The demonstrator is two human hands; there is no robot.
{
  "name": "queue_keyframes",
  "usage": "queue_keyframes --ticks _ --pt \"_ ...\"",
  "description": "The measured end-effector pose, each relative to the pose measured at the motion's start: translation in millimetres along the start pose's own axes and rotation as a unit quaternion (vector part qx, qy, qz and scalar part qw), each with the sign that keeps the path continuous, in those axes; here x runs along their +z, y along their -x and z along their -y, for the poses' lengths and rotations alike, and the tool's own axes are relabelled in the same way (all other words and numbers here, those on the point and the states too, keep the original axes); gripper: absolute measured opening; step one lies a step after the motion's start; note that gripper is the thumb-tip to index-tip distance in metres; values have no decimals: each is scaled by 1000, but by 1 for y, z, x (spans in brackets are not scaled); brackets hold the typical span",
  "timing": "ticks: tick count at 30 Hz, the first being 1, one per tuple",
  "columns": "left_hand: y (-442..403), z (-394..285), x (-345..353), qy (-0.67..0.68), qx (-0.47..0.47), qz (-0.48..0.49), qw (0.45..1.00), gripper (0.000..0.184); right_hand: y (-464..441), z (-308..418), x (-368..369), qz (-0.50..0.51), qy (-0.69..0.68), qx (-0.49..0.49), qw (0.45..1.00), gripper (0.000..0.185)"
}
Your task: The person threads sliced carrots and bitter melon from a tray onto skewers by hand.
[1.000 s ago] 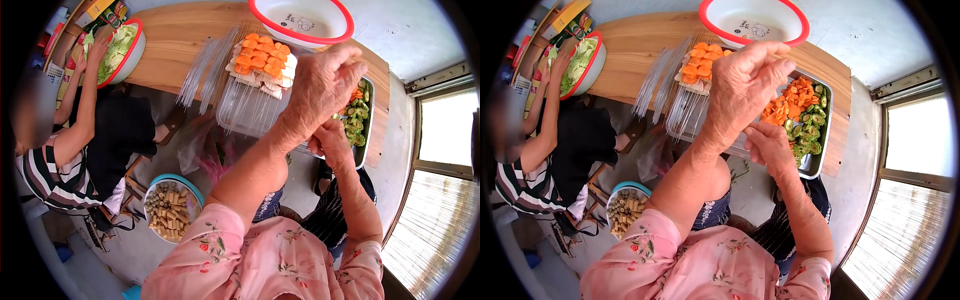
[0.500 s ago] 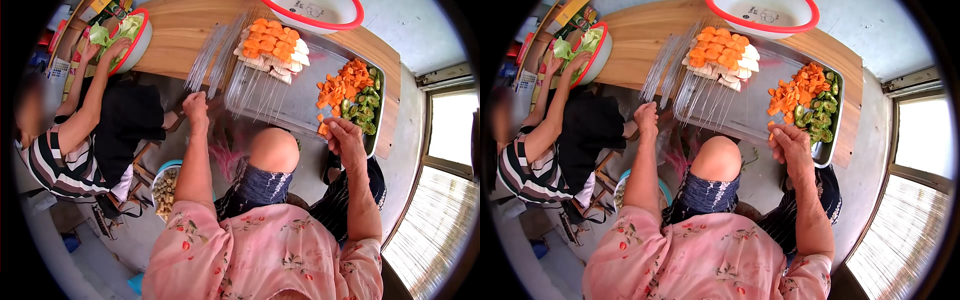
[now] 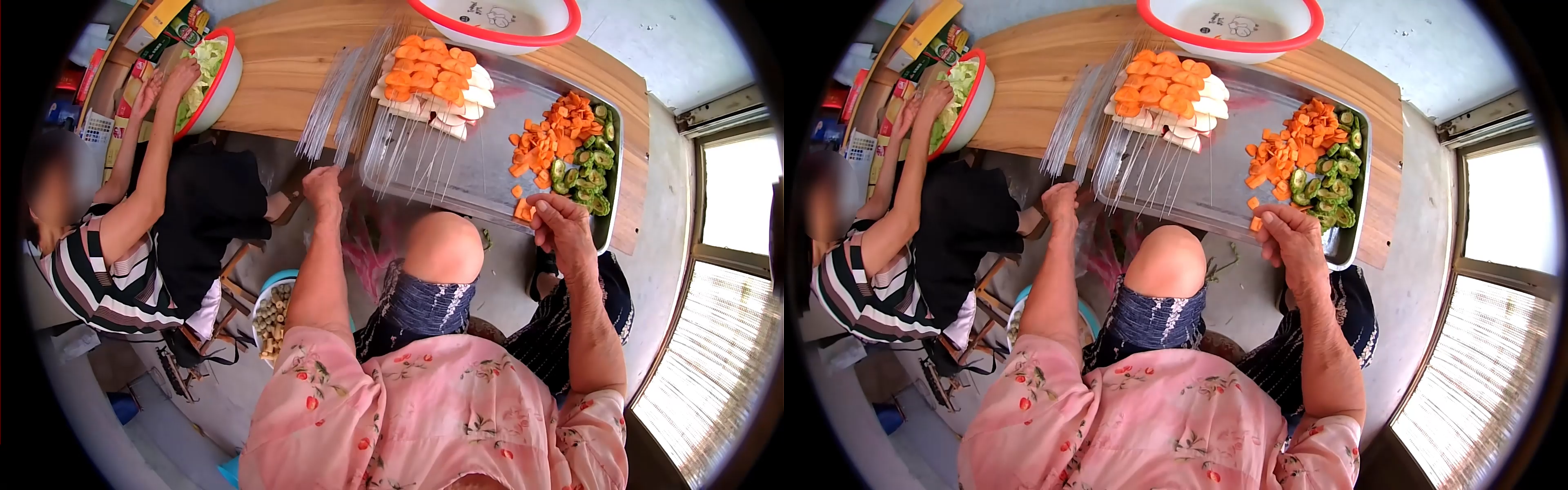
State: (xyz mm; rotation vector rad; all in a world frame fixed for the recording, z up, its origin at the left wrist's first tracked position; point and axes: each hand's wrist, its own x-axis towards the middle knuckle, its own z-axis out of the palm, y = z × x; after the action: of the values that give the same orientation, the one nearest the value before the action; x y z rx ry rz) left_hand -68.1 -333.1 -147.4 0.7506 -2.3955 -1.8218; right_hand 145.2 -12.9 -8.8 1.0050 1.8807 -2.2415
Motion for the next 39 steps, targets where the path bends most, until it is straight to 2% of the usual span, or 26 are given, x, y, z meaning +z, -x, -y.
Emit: queue_keyframes --ticks 7,10,14,18,21,23,26,29,31,32,34,38,39 --pt "-16 13 -18 -94 122 -32 988 12 0 -1 1 -1 1 -3 1000 17" --pt "13 -21 -27 25 26 -9 999 11 -2 -3 1 3 2 -2 1000 16" --pt "42 -45 -44 217 -59 35 974 6 -7 -10 1 27 5 -9 1000 16" --pt "82 -61 -53 317 -31 63 946 4 -7 -8 8 50 24 -5 998 18" --pt "127 -91 -48 282 75 133 947 5 -11 -9 9 59 68 -22 996 21" --pt "150 -106 -37 220 107 197 949 6 -10 2 9 68 -24 -53 996 26" --pt "184 -131 -15 87 160 305 935 7 -17 11 -9 89 -164 -130 974 47" --pt "205 -146 18 -65 342 382 856 4 -20 19 -37 51 -299 -175 937 44" --pt "220 -156 36 -78 339 435 831 4 -22 19 -61 31 -361 -196 911 34" --pt "223 -158 45 -88 331 461 819 4 -25 14 -78 56 -395 -217 891 27" --pt "225 -160 65 -131 318 513 787 4 -24 18 -95 10 -435 -233 870 21" --pt "223 -183 110 -204 304 577 730 17 -21 16 -133 -75 -462 -273 841 19" --pt "220 -183 125 -232 317 550 737 20 -15 19 -137 -112 -442 -265 850 20"
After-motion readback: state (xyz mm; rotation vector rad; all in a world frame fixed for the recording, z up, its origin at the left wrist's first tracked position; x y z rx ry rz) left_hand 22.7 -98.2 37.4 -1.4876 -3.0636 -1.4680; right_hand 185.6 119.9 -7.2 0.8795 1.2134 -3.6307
